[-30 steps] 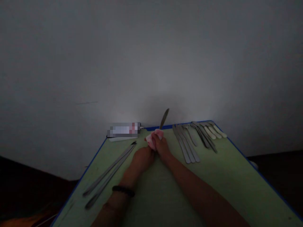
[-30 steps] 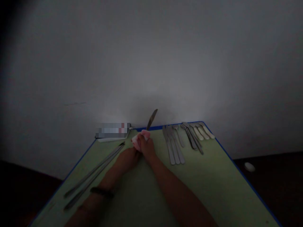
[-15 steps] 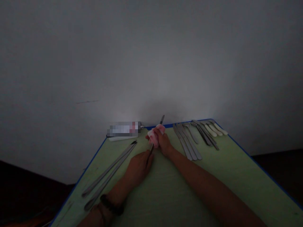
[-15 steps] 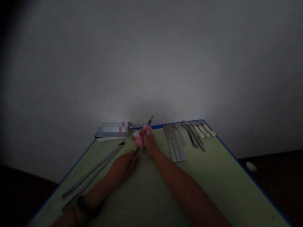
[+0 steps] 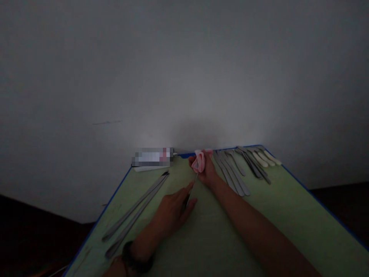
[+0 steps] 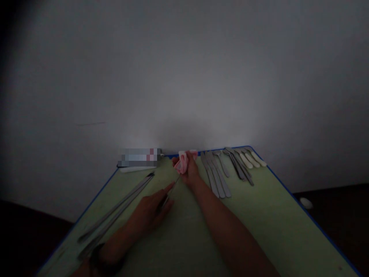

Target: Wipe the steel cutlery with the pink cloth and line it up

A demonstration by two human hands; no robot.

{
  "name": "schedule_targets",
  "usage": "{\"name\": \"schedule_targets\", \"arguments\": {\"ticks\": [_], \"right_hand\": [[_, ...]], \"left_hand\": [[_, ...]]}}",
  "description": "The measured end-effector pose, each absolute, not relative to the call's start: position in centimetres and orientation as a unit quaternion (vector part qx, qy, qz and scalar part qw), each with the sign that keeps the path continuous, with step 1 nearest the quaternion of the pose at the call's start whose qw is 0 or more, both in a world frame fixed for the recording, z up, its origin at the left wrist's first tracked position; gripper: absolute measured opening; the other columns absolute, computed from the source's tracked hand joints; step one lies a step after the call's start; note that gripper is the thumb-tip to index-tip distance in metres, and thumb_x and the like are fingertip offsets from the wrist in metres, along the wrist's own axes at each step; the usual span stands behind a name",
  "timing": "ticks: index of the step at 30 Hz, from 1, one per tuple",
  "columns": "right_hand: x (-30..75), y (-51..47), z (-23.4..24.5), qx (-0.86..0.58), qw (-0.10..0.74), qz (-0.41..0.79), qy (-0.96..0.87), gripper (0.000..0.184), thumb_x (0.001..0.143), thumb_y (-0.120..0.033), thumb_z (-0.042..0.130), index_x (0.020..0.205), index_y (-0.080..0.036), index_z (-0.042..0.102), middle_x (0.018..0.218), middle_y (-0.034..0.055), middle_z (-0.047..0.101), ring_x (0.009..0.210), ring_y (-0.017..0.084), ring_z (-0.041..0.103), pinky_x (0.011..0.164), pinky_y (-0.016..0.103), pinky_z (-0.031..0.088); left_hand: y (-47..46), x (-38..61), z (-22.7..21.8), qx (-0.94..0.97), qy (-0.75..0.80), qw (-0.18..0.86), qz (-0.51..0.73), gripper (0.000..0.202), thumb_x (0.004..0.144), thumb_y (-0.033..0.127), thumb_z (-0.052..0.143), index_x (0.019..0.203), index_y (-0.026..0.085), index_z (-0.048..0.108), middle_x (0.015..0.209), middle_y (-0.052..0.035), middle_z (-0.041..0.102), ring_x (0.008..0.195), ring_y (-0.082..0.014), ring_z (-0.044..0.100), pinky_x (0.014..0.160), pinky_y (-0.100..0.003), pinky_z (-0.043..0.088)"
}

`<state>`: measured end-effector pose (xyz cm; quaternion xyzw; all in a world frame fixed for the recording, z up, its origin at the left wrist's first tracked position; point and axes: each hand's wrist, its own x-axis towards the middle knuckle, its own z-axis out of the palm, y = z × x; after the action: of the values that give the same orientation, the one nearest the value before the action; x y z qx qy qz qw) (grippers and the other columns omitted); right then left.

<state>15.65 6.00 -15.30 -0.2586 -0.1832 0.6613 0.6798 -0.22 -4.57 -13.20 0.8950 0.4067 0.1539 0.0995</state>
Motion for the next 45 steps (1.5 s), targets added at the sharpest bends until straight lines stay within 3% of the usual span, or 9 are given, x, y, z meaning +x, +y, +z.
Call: {"name": "schedule_targets", "arguments": {"ticks": [4,10,17,24,29,34,38,42,45], "right_hand": [[15.8,5.8,-15.2,-0.204,0.687,0.683,-0.142,0.032,0.09,-0.045,0.048,0.073,-0.019,0.058,0.061,0.0016,0.067,0.056,0.014,0.063,0.053,0.024,0.051],[16.2,5.6,-15.0,-0.19,0.686,0.694,-0.111,0.027,0.089,-0.037,0.052,0.071,-0.019,0.059,0.06,0.0003,0.065,0.06,0.013,0.064,0.065,0.026,0.056],[15.5,5.1,-15.0,-0.224,0.645,0.712,-0.161,0.023,0.083,-0.038,0.062,0.078,-0.016,0.062,0.064,0.0028,0.069,0.06,0.016,0.066,0.056,0.025,0.052],[15.2,4.1,-14.5,-0.231,0.573,0.742,-0.259,0.029,0.079,-0.044,0.066,0.085,-0.016,0.063,0.069,0.0036,0.071,0.058,0.014,0.064,0.051,0.022,0.048],[15.0,4.3,-15.0,-0.209,0.543,0.758,-0.295,0.032,0.073,-0.044,0.073,0.086,-0.017,0.061,0.072,0.0025,0.071,0.063,0.014,0.065,0.058,0.022,0.05],[15.3,4.8,-15.3,-0.191,0.58,0.756,-0.237,0.045,0.083,-0.059,0.054,0.086,-0.016,0.063,0.072,0.0058,0.07,0.066,0.017,0.066,0.064,0.028,0.053],[16.4,4.9,-15.1,-0.169,0.644,0.738,-0.106,0.058,0.089,-0.066,0.035,0.086,-0.016,0.063,0.077,0.0086,0.071,0.07,0.021,0.066,0.067,0.037,0.055],[16.6,5.3,-15.1,-0.177,0.67,0.718,-0.059,0.048,0.095,-0.053,0.035,0.083,-0.016,0.062,0.072,0.0053,0.069,0.067,0.017,0.064,0.064,0.031,0.054],[16.2,5.7,-15.4,-0.191,0.679,0.706,-0.065,0.042,0.098,-0.043,0.033,0.081,-0.017,0.062,0.069,0.0032,0.067,0.064,0.014,0.063,0.061,0.028,0.053]], "left_hand": [[-4.7,-0.5,-12.6,0.895,0.365,0.146,0.209,0.042,0.096,0.031,0.04,0.136,0.019,0.044,0.089,-0.0048,0.067,0.077,-0.0147,0.063,0.073,-0.027,0.049],[-4.9,-0.8,-11.9,0.924,0.255,0.169,0.228,0.04,0.094,0.023,0.044,0.134,0.021,0.047,0.105,-0.009,0.065,0.097,-0.0188,0.059,0.084,-0.033,0.048],[-4.8,-0.1,-12.6,0.889,0.301,0.226,0.262,0.032,0.097,0.023,0.04,0.126,0.022,0.052,0.105,-0.007,0.066,0.098,-0.0153,0.062,0.087,-0.03,0.049],[-3.6,-0.3,-13.4,0.724,0.476,0.333,0.373,0.04,0.096,0.04,0.04,0.129,0.018,0.037,0.109,-0.0113,0.067,0.086,-0.0165,0.065,0.069,-0.027,0.052],[-2.4,-1.0,-14.0,0.691,0.506,0.349,0.381,0.045,0.093,0.046,0.042,0.125,0.015,0.051,0.106,-0.0122,0.069,0.077,-0.0169,0.064,0.06,-0.025,0.049],[-2.1,-1.4,-14.0,0.714,0.512,0.314,0.36,0.046,0.089,0.042,0.049,0.128,0.019,0.058,0.108,-0.0091,0.071,0.091,-0.0206,0.065,0.077,-0.03,0.051],[-2.5,-1.2,-13.6,0.713,0.509,0.338,0.343,0.042,0.084,0.035,0.054,0.121,0.019,0.064,0.112,-0.0071,0.07,0.096,-0.0217,0.064,0.081,-0.03,0.05],[-2.6,-1.4,-13.5,0.695,0.501,0.412,0.31,0.046,0.083,0.035,0.054,0.124,0.017,0.061,0.103,-0.0072,0.072,0.082,-0.0196,0.066,0.072,-0.028,0.051],[-2.4,-1.6,-13.5,0.7,0.477,0.434,0.308,0.049,0.081,0.038,0.06,0.125,0.018,0.059,0.1,-0.0068,0.071,0.082,-0.0193,0.066,0.071,-0.027,0.051]]}}
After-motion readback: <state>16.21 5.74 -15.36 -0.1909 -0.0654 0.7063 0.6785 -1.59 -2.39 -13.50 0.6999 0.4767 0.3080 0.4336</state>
